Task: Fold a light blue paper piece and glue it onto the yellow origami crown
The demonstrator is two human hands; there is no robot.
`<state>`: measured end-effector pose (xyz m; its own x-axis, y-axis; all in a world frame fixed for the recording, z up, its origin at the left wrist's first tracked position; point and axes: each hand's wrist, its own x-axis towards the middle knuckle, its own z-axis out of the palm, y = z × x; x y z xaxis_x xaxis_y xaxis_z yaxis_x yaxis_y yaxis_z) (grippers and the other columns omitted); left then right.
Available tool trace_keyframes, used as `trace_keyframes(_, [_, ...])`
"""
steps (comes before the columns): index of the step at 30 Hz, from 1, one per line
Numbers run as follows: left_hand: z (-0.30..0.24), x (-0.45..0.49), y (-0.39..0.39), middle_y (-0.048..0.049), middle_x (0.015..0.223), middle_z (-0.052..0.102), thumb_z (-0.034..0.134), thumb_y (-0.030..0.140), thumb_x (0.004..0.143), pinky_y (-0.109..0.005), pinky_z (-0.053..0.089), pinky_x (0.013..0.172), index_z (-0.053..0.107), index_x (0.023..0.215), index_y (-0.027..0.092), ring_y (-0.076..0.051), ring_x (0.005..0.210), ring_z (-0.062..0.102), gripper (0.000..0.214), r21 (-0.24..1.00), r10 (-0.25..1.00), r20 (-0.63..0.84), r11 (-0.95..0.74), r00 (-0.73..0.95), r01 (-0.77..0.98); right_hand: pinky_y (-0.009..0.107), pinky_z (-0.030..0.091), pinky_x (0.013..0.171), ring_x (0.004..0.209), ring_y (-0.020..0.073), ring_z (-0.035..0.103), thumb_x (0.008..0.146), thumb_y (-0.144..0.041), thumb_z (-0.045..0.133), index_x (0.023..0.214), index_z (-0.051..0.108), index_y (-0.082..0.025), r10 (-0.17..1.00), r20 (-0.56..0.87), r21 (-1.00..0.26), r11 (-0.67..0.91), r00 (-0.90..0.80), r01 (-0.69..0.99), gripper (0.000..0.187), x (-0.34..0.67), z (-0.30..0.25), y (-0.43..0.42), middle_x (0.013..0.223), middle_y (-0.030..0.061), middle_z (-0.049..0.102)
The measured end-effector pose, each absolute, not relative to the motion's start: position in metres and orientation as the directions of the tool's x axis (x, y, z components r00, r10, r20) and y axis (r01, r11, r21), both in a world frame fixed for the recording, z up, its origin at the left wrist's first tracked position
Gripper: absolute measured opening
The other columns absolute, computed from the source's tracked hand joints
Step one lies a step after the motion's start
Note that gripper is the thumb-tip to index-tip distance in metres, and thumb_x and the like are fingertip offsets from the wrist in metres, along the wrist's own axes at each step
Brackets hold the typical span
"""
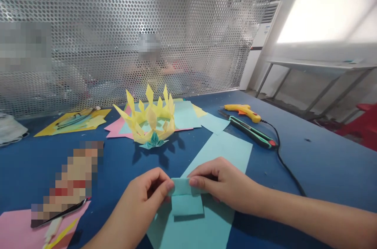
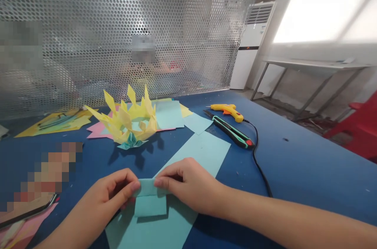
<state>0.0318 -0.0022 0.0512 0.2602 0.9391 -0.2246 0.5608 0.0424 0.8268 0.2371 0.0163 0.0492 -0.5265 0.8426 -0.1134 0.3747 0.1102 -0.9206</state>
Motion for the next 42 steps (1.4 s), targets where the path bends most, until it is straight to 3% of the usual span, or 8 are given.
trace_keyframes(8, [0.047, 0.032, -0.002, 0.0066, 0.062, 0.042, 0.043, 0.051, 0.085, -0.024, 0.030, 0.055, 0.050, 0.075, 0.022, -0.013, 0.058, 0.038, 0.032, 0.830, 0.923, -0.227, 0.016, 0.311, 0.558, 0.020, 0.044, 0.060, 0.054, 0.0096, 0.056, 0.091, -0.032, 0.053, 0.084, 0.074, -0.016, 0.806, -0.115, -0.949, 0.084, -0.580, 0.305, 0.027, 0.239, 0.043, 0.017, 0.054, -0.0018, 0.058])
trace_keyframes(16, [0.046, 0.028, -0.003, 0.0062, 0.060, 0.039, 0.038, 0.054, 0.088, -0.024, 0.028, 0.055, 0.043, 0.066, 0.021, -0.013, 0.059, 0.038, 0.039, 0.808, 0.868, -0.260, -0.044, 0.422, 0.587, 0.018, 0.029, 0.039, 0.036, 0.0056, 0.037, 0.086, -0.042, 0.060, 0.085, 0.075, -0.015, 0.827, -0.146, -0.933, 0.067, -0.543, 0.352, 0.031, 0.239, 0.038, 0.017, 0.042, -0.0070, 0.039])
trace_keyframes(20, [0.046, 0.029, -0.004, 0.0057, 0.062, 0.039, 0.034, 0.052, 0.089, -0.024, 0.028, 0.055, 0.041, 0.066, 0.022, -0.013, 0.060, 0.037, 0.039, 0.794, 0.864, -0.246, -0.081, 0.439, 0.603, 0.019, 0.025, 0.042, 0.044, 0.0058, 0.029, 0.085, -0.037, 0.061, 0.076, 0.073, -0.014, 0.847, -0.053, -0.878, 0.213, -0.529, 0.429, 0.027, 0.238, 0.042, 0.013, 0.046, -0.0065, 0.036])
trace_keyframes(25, [0.041, 0.031, -0.005, 0.0048, 0.063, 0.043, 0.039, 0.052, 0.088, -0.025, 0.027, 0.055, 0.047, 0.067, 0.022, -0.014, 0.061, 0.042, 0.037, 0.739, 0.857, -0.197, -0.189, 0.476, 0.647, 0.019, 0.035, 0.052, 0.051, 0.0071, 0.042, 0.089, -0.031, 0.052, 0.082, 0.074, -0.014, 0.801, 0.097, -0.822, 0.400, -0.591, 0.406, 0.029, 0.236, 0.042, 0.008, 0.055, -0.0023, 0.051])
trace_keyframes(30, [0.038, 0.031, -0.007, 0.0050, 0.058, 0.035, 0.038, 0.051, 0.089, -0.025, 0.025, 0.053, 0.032, 0.058, 0.021, -0.013, 0.057, 0.037, 0.043, 0.707, 0.857, -0.133, -0.269, 0.497, 0.654, 0.019, 0.030, 0.045, 0.042, 0.0063, 0.034, 0.084, -0.045, 0.060, 0.095, 0.072, -0.019, 0.836, 0.062, -0.801, 0.368, -0.545, 0.472, 0.030, 0.234, 0.040, 0.008, 0.047, -0.0081, 0.038])
trace_keyframes(34, [0.037, 0.030, -0.007, 0.0049, 0.059, 0.037, 0.038, 0.048, 0.091, -0.024, 0.027, 0.053, 0.033, 0.059, 0.021, -0.012, 0.056, 0.038, 0.041, 0.668, 0.847, -0.101, -0.331, 0.521, 0.667, 0.022, 0.043, 0.063, 0.063, 0.0108, 0.055, 0.088, -0.036, 0.059, 0.084, 0.070, -0.016, 0.752, 0.204, -0.771, 0.518, -0.627, 0.370, 0.023, 0.233, 0.042, 0.010, 0.064, -0.0001, 0.059])
trace_keyframes(37, [0.035, 0.029, -0.009, 0.0043, 0.060, 0.042, 0.037, 0.044, 0.092, -0.024, 0.029, 0.053, 0.040, 0.062, 0.021, -0.012, 0.056, 0.042, 0.038, 0.613, 0.834, -0.084, -0.388, 0.545, 0.688, 0.025, 0.045, 0.077, 0.075, 0.0119, 0.060, 0.091, -0.024, 0.055, 0.080, 0.068, -0.015, 0.671, 0.329, -0.738, 0.622, -0.665, 0.263, 0.019, 0.234, 0.041, 0.010, 0.078, 0.0039, 0.069])
trace_keyframes(42, [0.031, 0.027, -0.011, 0.0030, 0.060, 0.049, 0.035, 0.042, 0.093, -0.025, 0.032, 0.054, 0.047, 0.064, 0.021, -0.013, 0.059, 0.048, 0.037, 0.565, 0.817, -0.058, -0.447, 0.574, 0.693, 0.023, 0.045, 0.070, 0.069, 0.0118, 0.060, 0.091, -0.023, 0.054, 0.080, 0.067, -0.018, 0.706, 0.298, -0.724, 0.606, -0.642, 0.330, 0.017, 0.234, 0.037, 0.006, 0.073, 0.0014, 0.071])
